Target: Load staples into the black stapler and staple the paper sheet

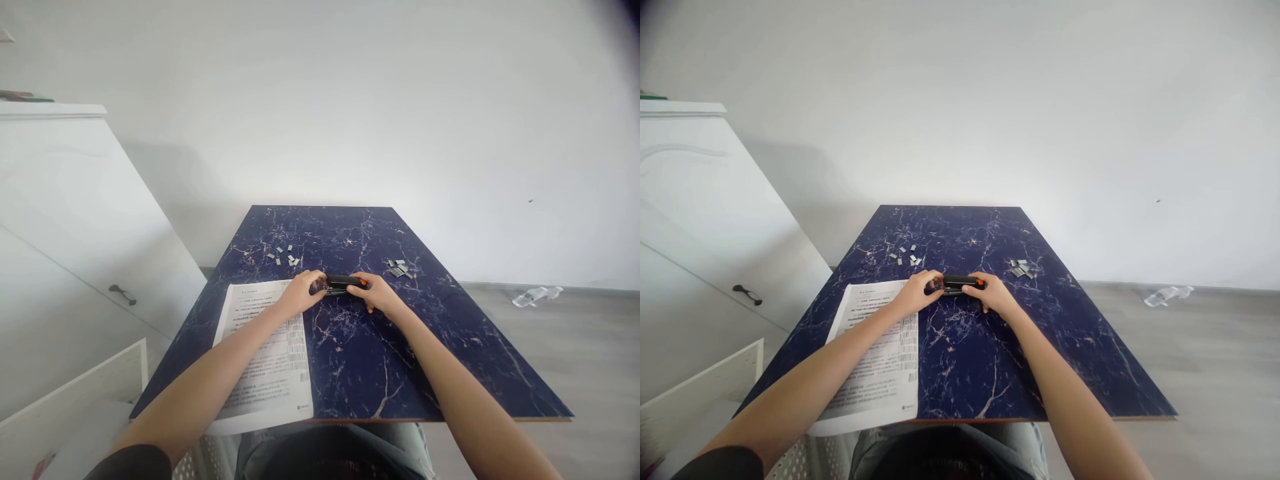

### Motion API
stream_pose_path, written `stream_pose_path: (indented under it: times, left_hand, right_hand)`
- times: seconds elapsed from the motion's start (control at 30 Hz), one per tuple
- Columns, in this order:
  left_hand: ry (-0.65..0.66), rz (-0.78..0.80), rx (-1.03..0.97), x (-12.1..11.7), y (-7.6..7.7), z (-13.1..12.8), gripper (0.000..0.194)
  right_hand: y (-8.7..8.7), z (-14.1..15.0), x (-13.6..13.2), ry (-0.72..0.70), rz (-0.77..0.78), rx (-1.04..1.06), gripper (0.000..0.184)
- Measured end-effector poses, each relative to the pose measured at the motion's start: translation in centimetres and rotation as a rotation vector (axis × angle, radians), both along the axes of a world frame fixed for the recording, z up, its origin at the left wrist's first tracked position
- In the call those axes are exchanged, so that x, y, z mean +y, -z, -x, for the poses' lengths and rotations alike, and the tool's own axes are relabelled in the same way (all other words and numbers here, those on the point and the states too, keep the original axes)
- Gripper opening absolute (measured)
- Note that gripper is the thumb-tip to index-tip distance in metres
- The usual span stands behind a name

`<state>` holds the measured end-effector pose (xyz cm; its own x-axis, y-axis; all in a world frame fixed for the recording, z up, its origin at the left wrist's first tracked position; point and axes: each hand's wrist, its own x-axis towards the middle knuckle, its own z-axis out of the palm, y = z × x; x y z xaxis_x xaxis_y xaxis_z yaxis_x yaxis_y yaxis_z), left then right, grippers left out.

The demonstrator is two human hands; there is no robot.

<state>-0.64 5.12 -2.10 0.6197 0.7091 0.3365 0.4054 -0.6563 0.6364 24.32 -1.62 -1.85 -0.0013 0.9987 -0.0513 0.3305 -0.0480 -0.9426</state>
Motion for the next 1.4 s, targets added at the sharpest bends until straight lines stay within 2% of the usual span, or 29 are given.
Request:
stream_pose_path:
  times: [0.1,0.3,0.47,0.57,0.63,0.77,0.83,0.9,1.0,1.07,1.4]
  left_hand:
    - [0.015,-0.035,0.033,-0.2,-0.5,0.2,0.032]
    - [0.043,-0.115,0.075,0.6,-0.9,1.0,0.036]
    - [0.024,-0.165,0.172,0.9,-0.8,1.0,0.03]
    - [0.016,-0.18,0.149,1.0,-0.9,1.1,0.024]
    - [-0.077,-0.19,0.092,1.4,-1.1,1.5,0.014]
    - [-0.499,-0.246,0.09,2.9,-1.3,3.0,0.003]
    - [-0.66,-0.273,0.186,3.5,-1.3,3.7,0.007]
    - [-0.741,-0.263,0.302,3.7,-1.1,4.1,0.018]
    - [-0.746,-0.219,0.438,3.8,-0.7,4.3,0.036]
    - [-0.713,-0.193,0.489,3.8,-0.4,4.2,0.04]
    - [-0.645,-0.194,0.47,4.7,0.1,4.4,0.016]
  right_hand:
    - [0.4,-0.2,0.2,0.007,-0.047,-0.102,0.05]
    - [0.6,-0.8,0.5,0.029,-0.032,-0.095,0.04]
    - [0.3,-1.6,0.5,0.029,-0.027,-0.069,0.042]
    - [0.2,-1.7,0.5,0.019,-0.022,-0.07,0.043]
    - [0.1,-1.7,0.4,0.015,-0.017,-0.086,0.042]
    - [0.2,-2.0,0.6,0.011,-0.011,-0.109,0.044]
    - [0.2,-2.3,0.6,0.008,-0.013,-0.128,0.046]
    - [0.2,-2.5,0.7,0.003,-0.014,-0.153,0.048]
    - [0.2,-2.8,0.7,-0.008,-0.019,-0.178,0.048]
    - [0.2,-2.9,0.7,-0.011,-0.025,-0.178,0.049]
    - [0.4,-3.1,0.8,-0.001,-0.015,-0.186,0.051]
